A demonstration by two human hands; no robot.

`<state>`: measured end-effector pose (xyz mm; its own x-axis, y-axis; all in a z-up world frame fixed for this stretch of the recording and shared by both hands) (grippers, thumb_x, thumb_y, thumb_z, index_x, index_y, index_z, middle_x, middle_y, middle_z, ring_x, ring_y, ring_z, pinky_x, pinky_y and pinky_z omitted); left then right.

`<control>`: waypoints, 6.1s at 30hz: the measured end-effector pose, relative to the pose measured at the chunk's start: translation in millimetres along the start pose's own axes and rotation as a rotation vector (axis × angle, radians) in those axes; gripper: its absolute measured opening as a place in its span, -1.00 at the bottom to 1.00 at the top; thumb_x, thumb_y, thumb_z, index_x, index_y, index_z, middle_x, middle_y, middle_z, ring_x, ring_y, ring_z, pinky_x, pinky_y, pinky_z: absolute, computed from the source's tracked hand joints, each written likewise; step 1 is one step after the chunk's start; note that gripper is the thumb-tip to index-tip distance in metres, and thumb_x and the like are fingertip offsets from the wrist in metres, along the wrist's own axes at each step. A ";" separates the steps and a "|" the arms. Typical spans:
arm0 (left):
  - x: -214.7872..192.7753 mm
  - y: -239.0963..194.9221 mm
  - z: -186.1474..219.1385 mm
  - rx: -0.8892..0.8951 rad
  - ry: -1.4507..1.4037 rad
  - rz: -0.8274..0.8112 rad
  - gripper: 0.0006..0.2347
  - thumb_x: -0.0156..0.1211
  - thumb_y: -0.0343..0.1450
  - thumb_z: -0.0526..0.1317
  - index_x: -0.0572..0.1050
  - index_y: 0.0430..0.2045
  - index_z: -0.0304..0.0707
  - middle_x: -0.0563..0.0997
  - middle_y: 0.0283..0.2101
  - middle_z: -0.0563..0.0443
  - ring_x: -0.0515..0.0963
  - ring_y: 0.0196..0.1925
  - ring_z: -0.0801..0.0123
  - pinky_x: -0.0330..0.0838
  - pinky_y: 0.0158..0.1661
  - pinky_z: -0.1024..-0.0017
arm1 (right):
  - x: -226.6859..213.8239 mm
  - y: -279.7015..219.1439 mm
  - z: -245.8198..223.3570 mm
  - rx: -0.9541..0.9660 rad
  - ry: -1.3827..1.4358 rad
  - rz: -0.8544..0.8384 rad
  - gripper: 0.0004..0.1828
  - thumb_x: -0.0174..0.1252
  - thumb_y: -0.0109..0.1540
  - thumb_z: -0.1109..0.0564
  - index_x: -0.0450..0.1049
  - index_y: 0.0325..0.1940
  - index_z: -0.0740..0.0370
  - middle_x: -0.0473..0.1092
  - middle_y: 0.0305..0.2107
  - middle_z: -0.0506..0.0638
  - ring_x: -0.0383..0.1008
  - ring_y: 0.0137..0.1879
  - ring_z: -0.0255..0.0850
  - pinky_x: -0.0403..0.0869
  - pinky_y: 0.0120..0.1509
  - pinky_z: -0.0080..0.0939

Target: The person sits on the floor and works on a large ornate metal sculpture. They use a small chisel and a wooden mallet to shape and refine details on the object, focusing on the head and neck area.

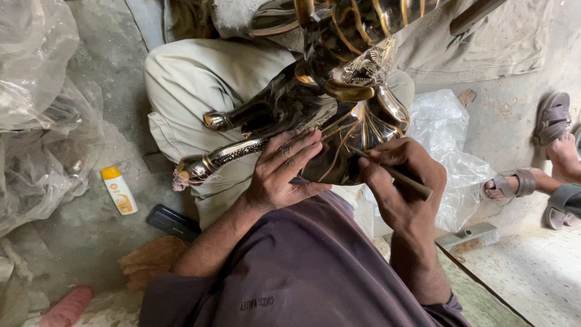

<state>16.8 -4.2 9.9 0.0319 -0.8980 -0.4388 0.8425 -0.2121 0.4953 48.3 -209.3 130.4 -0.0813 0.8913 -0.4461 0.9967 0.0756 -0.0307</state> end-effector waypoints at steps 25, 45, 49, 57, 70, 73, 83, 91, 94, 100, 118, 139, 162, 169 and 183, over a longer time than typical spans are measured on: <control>-7.5 8.9 5.0 0.004 -0.020 -0.009 -0.43 0.41 0.43 0.07 0.43 0.19 -0.38 0.50 0.29 -0.15 0.46 0.40 0.20 0.31 0.39 0.15 | -3.3 -15.1 -1.5 -0.216 -0.167 -0.114 -0.84 0.30 0.15 0.20 0.46 -0.34 0.32 0.49 -0.39 0.04 0.53 -0.38 -0.31 0.44 -0.38 -0.39; -9.6 14.1 7.0 0.037 -0.018 -0.041 -0.46 0.37 0.46 0.05 0.43 0.19 -0.37 0.48 0.30 -0.20 0.44 0.40 0.13 0.33 0.39 0.13 | 24.5 -70.4 19.8 -0.073 0.455 0.403 -0.80 0.26 0.30 0.34 0.34 -0.12 0.29 0.42 -0.22 0.07 0.55 -0.18 -0.24 0.63 -0.13 -0.28; -12.6 14.8 2.7 0.075 -0.022 -0.086 -0.49 0.36 0.46 0.04 0.44 0.18 -0.36 0.48 0.30 -0.21 0.45 0.41 0.13 0.37 0.39 0.13 | 40.5 -93.0 31.5 -0.094 0.275 0.516 -0.76 0.27 0.31 0.45 0.32 -0.09 0.37 0.40 -0.25 0.17 0.51 -0.16 -0.18 0.58 -0.06 -0.25; -10.0 20.5 12.1 0.098 -0.028 -0.009 -0.45 0.32 0.45 0.15 0.41 0.06 -0.40 0.40 0.23 -0.27 0.39 0.37 -0.06 0.43 0.36 0.07 | 78.5 -104.0 42.2 0.014 0.628 0.663 -0.85 0.09 0.39 0.43 0.28 -0.02 0.38 0.39 -0.16 0.22 0.57 -0.06 -0.09 0.63 0.10 -0.09; -12.5 23.1 -4.8 0.140 -0.066 -0.102 -0.51 0.33 0.46 0.11 0.44 0.05 -0.32 0.39 0.18 -0.15 0.39 0.34 0.01 0.41 0.35 0.11 | 91.3 -95.6 27.6 0.028 0.716 0.669 -0.84 0.01 0.42 0.41 0.17 -0.05 0.31 0.32 -0.05 0.15 0.57 0.07 -0.13 0.63 0.29 -0.02; -15.4 19.3 -8.3 0.138 -0.089 -0.122 -0.56 0.31 0.51 0.06 0.45 0.10 -0.29 0.40 0.22 -0.13 0.40 0.37 0.03 0.38 0.38 0.13 | 93.6 -95.4 28.3 0.026 0.741 0.676 -0.84 0.01 0.41 0.41 0.17 -0.06 0.30 0.32 -0.05 0.14 0.57 0.07 -0.15 0.63 0.29 -0.02; -21.7 22.0 -10.0 0.128 -0.106 -0.132 -0.58 0.24 0.50 0.06 0.51 0.10 -0.26 0.44 0.22 -0.10 0.43 0.36 0.07 0.39 0.36 0.14 | 99.6 -95.0 26.8 0.009 0.637 0.684 -0.84 0.02 0.41 0.42 0.18 -0.07 0.31 0.32 -0.06 0.16 0.56 0.05 -0.17 0.64 0.27 -0.03; -18.9 19.1 -11.4 0.127 -0.104 -0.129 -0.59 0.31 0.50 0.04 0.51 0.10 -0.24 0.44 0.23 -0.08 0.42 0.37 0.10 0.38 0.37 0.16 | 104.7 -92.1 24.3 -0.068 0.522 0.680 -0.85 0.01 0.38 0.44 0.19 -0.11 0.34 0.33 -0.10 0.18 0.59 0.01 -0.14 0.67 0.19 -0.04; -18.9 19.1 -13.2 0.128 -0.106 -0.129 -0.59 0.31 0.49 0.04 0.50 0.10 -0.22 0.44 0.23 -0.07 0.42 0.37 0.10 0.38 0.37 0.15 | 106.2 -90.7 23.0 -0.076 0.478 0.673 -0.86 0.00 0.37 0.45 0.20 -0.13 0.37 0.33 -0.10 0.19 0.58 0.00 -0.13 0.68 0.21 -0.01; -21.1 16.8 -14.4 0.121 -0.132 -0.149 -0.57 0.39 0.43 -0.03 0.49 0.13 -0.20 0.44 0.25 -0.07 0.40 0.38 0.10 0.36 0.38 0.13 | 112.4 -89.8 22.4 -0.135 0.397 0.575 -0.86 0.00 0.35 0.47 0.20 -0.16 0.38 0.32 -0.11 0.20 0.60 -0.03 -0.13 0.69 0.16 -0.06; -23.1 13.1 -18.5 0.144 -0.150 -0.152 -0.53 0.47 0.40 -0.32 0.44 0.20 -0.21 0.42 0.31 -0.07 0.37 0.41 0.16 0.30 0.42 0.18 | 47.0 -46.2 -10.9 -0.129 -0.203 0.223 -0.78 0.33 0.26 0.29 0.37 -0.28 0.33 0.49 -0.37 0.09 0.56 -0.32 -0.31 0.52 -0.29 -0.41; -23.2 15.8 -22.1 0.156 -0.129 -0.130 -0.68 0.25 0.49 -0.42 0.50 0.15 -0.24 0.48 0.26 -0.08 0.43 0.38 0.17 0.33 0.41 0.19 | 52.8 -42.2 -20.6 -0.143 -0.285 0.080 -0.80 0.25 0.19 0.25 0.36 -0.46 0.26 0.47 -0.45 0.07 0.54 -0.38 -0.33 0.51 -0.37 -0.37; -19.7 10.3 -18.0 0.142 -0.101 -0.103 -0.54 0.40 0.33 -0.45 0.49 0.15 -0.25 0.47 0.29 -0.08 0.42 0.38 0.13 0.36 0.40 0.18 | -6.7 33.6 17.2 0.130 0.208 -0.062 -0.84 0.33 0.26 0.29 0.45 -0.28 0.37 0.50 -0.35 0.10 0.56 -0.26 -0.28 0.55 -0.22 -0.32; -19.5 9.0 -17.5 0.125 -0.095 -0.117 -0.54 0.37 0.31 -0.46 0.51 0.13 -0.23 0.48 0.28 -0.05 0.41 0.38 0.13 0.35 0.39 0.18 | -11.5 34.6 15.9 0.042 0.048 -0.130 -0.80 0.34 0.22 0.25 0.42 -0.37 0.33 0.50 -0.40 0.07 0.53 -0.32 -0.33 0.49 -0.30 -0.35; -15.5 8.5 -19.5 0.146 -0.138 -0.099 -0.55 0.49 0.34 -0.23 0.50 0.13 -0.23 0.47 0.27 -0.07 0.40 0.37 0.14 0.35 0.39 0.16 | -13.7 10.5 27.6 -0.115 0.054 -0.170 -0.84 0.28 0.22 0.25 0.41 -0.38 0.24 0.47 -0.42 0.01 0.50 -0.35 -0.34 0.47 -0.38 -0.38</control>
<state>34.0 15.4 6.3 -0.1292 -0.9122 -0.3888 0.7505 -0.3463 0.5629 60.1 -233.1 111.6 -0.2520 0.8837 -0.3943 0.9615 0.2750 0.0018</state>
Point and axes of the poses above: each hand's wrist, its own y-axis towards the middle knuckle, its own x-axis out of the palm, z = x × y, the point moved 2 cm from there along y, towards the middle knuckle
